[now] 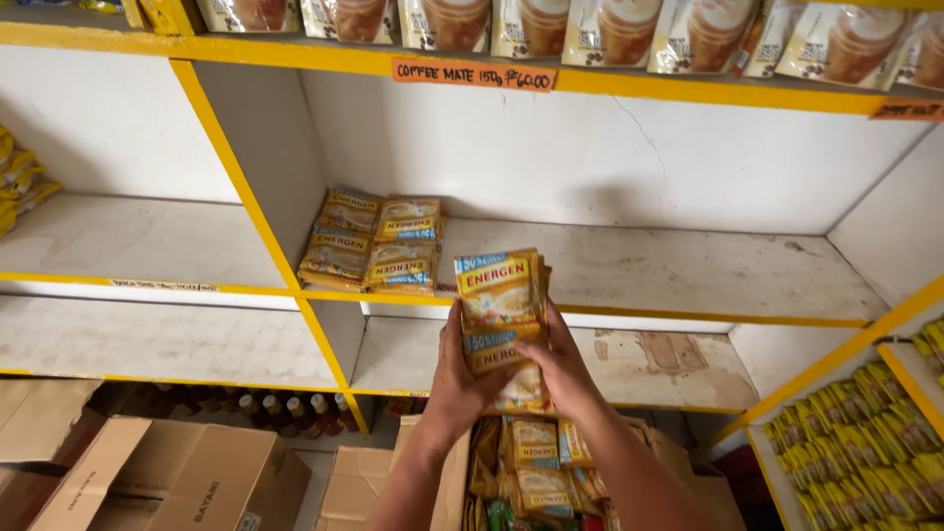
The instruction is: The person stocks grocery store shelves with cereal drink packets from a cardboard box.
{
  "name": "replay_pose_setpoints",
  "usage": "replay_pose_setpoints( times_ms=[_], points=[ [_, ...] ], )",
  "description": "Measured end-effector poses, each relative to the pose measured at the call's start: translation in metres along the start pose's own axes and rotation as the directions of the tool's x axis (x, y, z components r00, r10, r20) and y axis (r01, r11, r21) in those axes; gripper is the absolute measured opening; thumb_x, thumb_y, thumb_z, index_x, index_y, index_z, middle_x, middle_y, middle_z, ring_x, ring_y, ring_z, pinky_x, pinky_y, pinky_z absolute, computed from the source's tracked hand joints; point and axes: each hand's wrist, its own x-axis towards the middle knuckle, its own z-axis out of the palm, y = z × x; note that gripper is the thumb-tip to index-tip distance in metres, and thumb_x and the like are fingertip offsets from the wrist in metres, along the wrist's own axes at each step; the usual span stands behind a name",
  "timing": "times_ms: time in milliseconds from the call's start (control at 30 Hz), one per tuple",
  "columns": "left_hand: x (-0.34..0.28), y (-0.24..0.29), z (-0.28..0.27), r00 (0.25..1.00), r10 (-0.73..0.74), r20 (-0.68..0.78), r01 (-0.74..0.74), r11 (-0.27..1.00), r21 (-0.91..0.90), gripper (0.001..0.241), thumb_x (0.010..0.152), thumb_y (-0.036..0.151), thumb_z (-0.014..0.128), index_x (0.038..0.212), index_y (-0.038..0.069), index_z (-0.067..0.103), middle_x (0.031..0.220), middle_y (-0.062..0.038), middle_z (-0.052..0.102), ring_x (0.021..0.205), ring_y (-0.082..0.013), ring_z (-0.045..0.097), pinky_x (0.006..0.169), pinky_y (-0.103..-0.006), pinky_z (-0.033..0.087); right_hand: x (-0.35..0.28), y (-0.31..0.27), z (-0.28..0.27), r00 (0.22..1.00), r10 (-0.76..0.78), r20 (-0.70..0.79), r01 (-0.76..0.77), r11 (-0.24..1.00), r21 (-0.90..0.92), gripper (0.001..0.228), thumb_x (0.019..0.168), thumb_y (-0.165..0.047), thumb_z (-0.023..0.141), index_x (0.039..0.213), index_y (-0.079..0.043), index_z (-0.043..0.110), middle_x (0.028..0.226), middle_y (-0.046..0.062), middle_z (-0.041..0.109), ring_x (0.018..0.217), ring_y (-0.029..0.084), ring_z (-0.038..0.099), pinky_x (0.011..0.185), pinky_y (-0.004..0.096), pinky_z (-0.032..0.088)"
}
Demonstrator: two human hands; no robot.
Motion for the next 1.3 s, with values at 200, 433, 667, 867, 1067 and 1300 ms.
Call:
replay_pose_setpoints(
  times_ms=[200,433,667,867,1067,1300],
  points=[
    [0.09,-0.02,-0.027,0.996,0.083,0.012,-0.083,0.95,0.302,0.118,0.07,0.01,0.092,0.156,0.003,0.012,0.152,-0.026,0.033,0.138,-0.0419,0.042,0.109,-0.0444,0.046,0.12,0.021,-0.01,0.998,0.035,-0.058,-0.039,0.997,-0.071,0.073,0.088,-0.004,0.058,0.157,-0.01,0.036,0.132,0.016,0.062,0.112,0.025,0.065,0.09,0.039,0.059],
    [0.115,-0.073,-0.04,0.971,0.194,0.139,-0.238,0.84,0.487,0.07,0.08,0.009,0.083,0.142,0.005,0.05,0.159,-0.032,0.031,0.142,-0.0463,0.043,0.113,-0.043,0.05,0.2,0.051,-0.017,0.994,0.084,-0.072,-0.09,0.993,-0.082,0.056,0.091,-0.007,0.058,0.146,-0.003,0.045,0.121,0.014,0.068,0.104,0.025,0.068,0.09,0.043,0.058],
    [0.122,-0.108,-0.031,0.926,0.236,0.295,-0.369,0.393,0.842,0.055,0.091,0.019,0.071,0.141,0.004,0.052,0.149,-0.021,0.047,0.142,-0.0393,0.043,0.115,-0.0457,0.039,0.217,0.085,-0.04,0.954,-0.206,-0.22,-0.026,0.67,-0.742,0.06,0.097,-0.027,0.069,0.144,-0.001,0.045,0.134,0.019,0.06,0.12,0.03,0.06,0.098,0.039,0.051],
    [0.113,-0.077,-0.026,0.943,0.168,0.288,-0.307,0.102,0.946,0.063,0.085,0.009,0.07,0.144,0.002,0.049,0.141,-0.018,0.049,0.133,-0.0361,0.046,0.11,-0.0433,0.044,0.123,0.054,0.008,0.963,-0.196,-0.183,-0.005,0.67,-0.742,0.059,0.098,-0.02,0.067,0.15,-0.005,0.044,0.151,0.022,0.045,0.135,0.033,0.051,0.107,0.04,0.048],
    [0.108,-0.082,-0.026,0.937,0.149,0.315,-0.339,0.183,0.923,0.064,0.077,0.003,0.072,0.137,0.004,0.05,0.134,-0.018,0.05,0.129,-0.0383,0.048,0.101,-0.0388,0.051,0.107,0.066,0.012,0.888,-0.456,0.051,0.261,0.411,-0.874,0.063,0.087,0.001,0.073,0.146,-0.01,0.053,0.144,0.019,0.056,0.132,0.037,0.056,0.108,0.043,0.049],
    [0.109,-0.093,-0.012,0.945,0.061,0.321,-0.322,0.013,0.947,0.054,0.083,0.005,0.069,0.134,0.005,0.051,0.133,-0.013,0.051,0.13,-0.0375,0.047,0.116,-0.0437,0.041,0.107,0.062,0.011,0.894,-0.434,0.115,0.27,0.316,-0.91,0.062,0.091,0.004,0.066,0.148,-0.013,0.05,0.147,0.02,0.054,0.13,0.04,0.055,0.107,0.045,0.049]
  ],
)
